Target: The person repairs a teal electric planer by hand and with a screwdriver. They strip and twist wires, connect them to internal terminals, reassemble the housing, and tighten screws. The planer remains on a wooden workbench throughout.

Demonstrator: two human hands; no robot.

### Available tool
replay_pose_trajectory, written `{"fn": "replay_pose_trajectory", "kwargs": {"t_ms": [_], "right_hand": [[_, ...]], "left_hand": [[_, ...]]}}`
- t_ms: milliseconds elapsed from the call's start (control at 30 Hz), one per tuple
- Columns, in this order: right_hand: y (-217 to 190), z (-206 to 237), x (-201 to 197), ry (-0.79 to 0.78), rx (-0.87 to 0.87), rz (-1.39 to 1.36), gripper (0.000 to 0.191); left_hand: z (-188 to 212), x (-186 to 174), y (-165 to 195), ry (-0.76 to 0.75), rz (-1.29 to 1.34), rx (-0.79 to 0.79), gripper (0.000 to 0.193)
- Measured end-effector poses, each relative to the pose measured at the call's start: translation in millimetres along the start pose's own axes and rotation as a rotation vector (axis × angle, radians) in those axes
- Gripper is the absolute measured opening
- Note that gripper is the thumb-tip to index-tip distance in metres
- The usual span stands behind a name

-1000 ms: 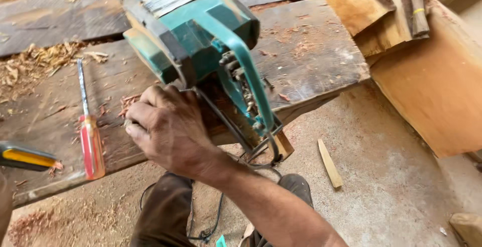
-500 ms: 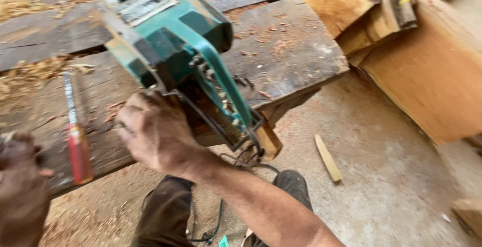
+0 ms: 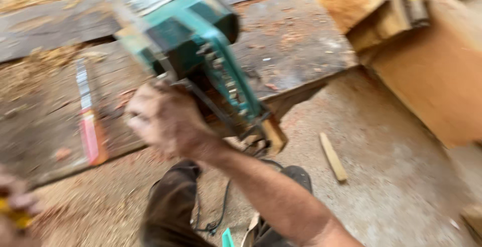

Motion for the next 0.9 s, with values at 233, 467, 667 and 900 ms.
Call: {"fn": "replay_pose_trajectory", "kwargs": {"t_ms": [233, 467, 667, 900], "right_hand": [[-15, -7, -4, 0.02, -0.036, 0.057, 0.012], [-70, 28, -32, 0.156, -0.211, -0.01, 0.014], [-70, 106, -155, 0.239, -0.25, -0.143, 0.007], [136, 44, -299, 0.368, 0.457, 0.326, 0.008]], "left_hand": [[15, -18, 34, -0.042, -0.049, 0.121, 0.043], [-50, 5, 49, 0.006, -1.082, 0.222, 0.035], [-75, -1, 34, 0.059, -0.951, 0.319, 0.029], [-90, 46, 55, -0.005, -0.653, 0.437, 0.029]]}}
Point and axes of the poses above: each hand's wrist, its own z-axis away from the middle knuckle, its own x-axis out of the palm, y = z × x, the point moved 10 cm from there along -z, towards the middle knuckle
